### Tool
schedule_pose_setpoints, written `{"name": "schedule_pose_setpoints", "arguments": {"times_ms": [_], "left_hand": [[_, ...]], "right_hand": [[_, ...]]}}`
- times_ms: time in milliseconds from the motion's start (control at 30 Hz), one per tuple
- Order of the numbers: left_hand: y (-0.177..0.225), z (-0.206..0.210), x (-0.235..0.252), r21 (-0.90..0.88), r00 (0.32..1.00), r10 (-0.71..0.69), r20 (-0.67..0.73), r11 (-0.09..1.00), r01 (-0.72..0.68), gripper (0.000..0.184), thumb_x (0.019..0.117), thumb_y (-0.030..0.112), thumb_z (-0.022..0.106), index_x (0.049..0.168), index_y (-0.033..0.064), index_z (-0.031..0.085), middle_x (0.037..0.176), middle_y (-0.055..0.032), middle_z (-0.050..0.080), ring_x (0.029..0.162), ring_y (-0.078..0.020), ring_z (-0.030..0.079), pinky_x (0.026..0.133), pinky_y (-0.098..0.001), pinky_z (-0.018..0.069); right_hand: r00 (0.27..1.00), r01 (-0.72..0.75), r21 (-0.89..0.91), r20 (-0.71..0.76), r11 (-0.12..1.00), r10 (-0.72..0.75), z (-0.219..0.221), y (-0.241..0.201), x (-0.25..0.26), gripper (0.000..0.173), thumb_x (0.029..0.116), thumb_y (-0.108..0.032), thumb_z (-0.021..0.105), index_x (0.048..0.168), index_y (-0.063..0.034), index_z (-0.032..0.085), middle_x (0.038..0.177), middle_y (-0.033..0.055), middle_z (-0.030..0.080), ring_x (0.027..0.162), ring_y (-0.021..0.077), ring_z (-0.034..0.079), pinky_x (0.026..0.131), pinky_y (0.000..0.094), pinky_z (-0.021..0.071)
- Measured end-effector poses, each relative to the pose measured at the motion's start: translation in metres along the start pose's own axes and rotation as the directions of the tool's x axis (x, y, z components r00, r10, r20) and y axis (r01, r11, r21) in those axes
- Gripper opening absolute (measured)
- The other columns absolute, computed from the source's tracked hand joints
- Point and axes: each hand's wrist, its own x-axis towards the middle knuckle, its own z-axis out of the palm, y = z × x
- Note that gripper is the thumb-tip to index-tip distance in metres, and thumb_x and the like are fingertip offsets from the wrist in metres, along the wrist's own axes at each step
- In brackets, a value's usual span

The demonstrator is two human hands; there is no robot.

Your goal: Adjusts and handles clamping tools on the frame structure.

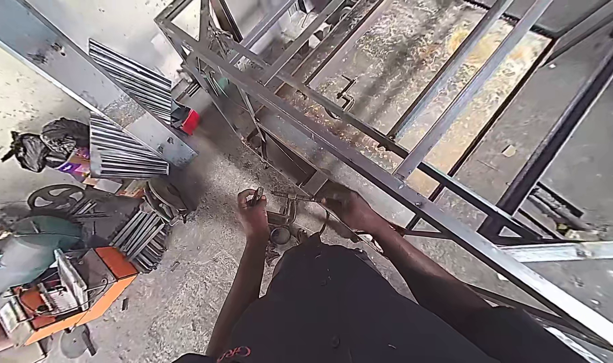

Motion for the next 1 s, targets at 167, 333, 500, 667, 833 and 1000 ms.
{"name": "schedule_pose_setpoints", "arguments": {"times_ms": [167, 333, 500, 667, 833, 1000], "left_hand": [[-0.018, 0.002, 0.003, 0.070, 0.999, -0.036, 0.006, 0.997, 0.035, 0.036, 0.0870, -0.004, 0.074, 0.116, 0.0112, 0.061, 0.082, -0.0053, 0.062, 0.066, -0.0141, 0.057, 0.061, -0.0323, 0.0500], [-0.045, 0.024, -0.011, 0.104, 0.986, -0.130, 0.101, 0.987, 0.120, 0.039, 0.0856, -0.006, 0.075, 0.119, 0.0082, 0.060, 0.083, -0.0069, 0.063, 0.067, -0.0146, 0.058, 0.062, -0.0334, 0.0525], [-0.105, 0.069, -0.040, 0.239, 0.898, -0.351, 0.267, 0.926, 0.291, 0.040, 0.0909, 0.003, 0.073, 0.128, 0.0056, 0.060, 0.111, -0.0157, 0.069, 0.092, -0.0244, 0.069, 0.082, -0.0454, 0.0592], [-0.185, 0.148, -0.091, 0.432, 0.669, -0.620, 0.409, 0.778, 0.457, 0.046, 0.0938, 0.012, 0.072, 0.137, 0.0079, 0.057, 0.121, -0.0209, 0.068, 0.102, -0.0339, 0.067, 0.085, -0.0548, 0.0553], [-0.295, 0.239, -0.139, 0.252, 0.505, -0.697, 0.509, 0.682, 0.687, 0.035, 0.0974, 0.011, 0.065, 0.132, 0.0063, 0.061, 0.121, -0.0186, 0.067, 0.105, -0.0301, 0.065, 0.085, -0.0514, 0.0551], [-0.303, 0.266, -0.158, 0.294, 0.413, -0.743, 0.526, 0.615, 0.732, 0.035, 0.1074, 0.024, 0.052, 0.134, 0.0024, 0.060, 0.133, -0.0216, 0.061, 0.118, -0.0323, 0.059, 0.096, -0.0529, 0.0503]], "right_hand": [[0.997, 0.079, 0.045, 0.006, 0.996, -0.079, 0.005, -0.019, -0.019, 0.023, 0.1030, -0.024, 0.058, 0.111, -0.0130, 0.077, 0.100, 0.0033, 0.069, 0.098, 0.0145, 0.064, 0.087, 0.0387, 0.0553], [0.995, -0.097, -0.216, -0.013, 0.972, 0.097, -0.021, 0.010, -0.015, 0.026, 0.1057, -0.028, 0.055, 0.124, -0.0215, 0.072, 0.102, 0.0041, 0.063, 0.091, 0.0173, 0.063, 0.076, 0.0418, 0.0553], [0.931, -0.357, -0.064, 0.055, 0.932, 0.360, -0.038, 0.050, -0.071, 0.032, 0.1045, -0.038, 0.055, 0.129, -0.0248, 0.071, 0.121, 0.0011, 0.066, 0.095, 0.0116, 0.066, 0.080, 0.0359, 0.0577], [0.808, -0.585, 0.089, -0.013, 0.806, 0.588, -0.057, 0.107, -0.111, 0.031, 0.1071, -0.027, 0.052, 0.126, -0.0071, 0.066, 0.094, 0.0048, 0.072, 0.069, 0.0103, 0.065, 0.066, 0.0295, 0.0572], [0.690, -0.717, -0.223, -0.098, 0.660, 0.717, -0.072, 0.187, -0.117, 0.027, 0.0979, -0.038, 0.071, 0.112, -0.0156, 0.075, 0.094, 0.0055, 0.074, 0.075, 0.0176, 0.069, 0.074, 0.0448, 0.0604], [0.636, -0.769, -0.238, -0.195, 0.593, 0.747, -0.076, 0.228, -0.115, 0.022, 0.0962, -0.033, 0.074, 0.110, -0.0159, 0.075, 0.091, 0.0067, 0.076, 0.073, 0.0203, 0.071, 0.073, 0.0485, 0.0593]]}}
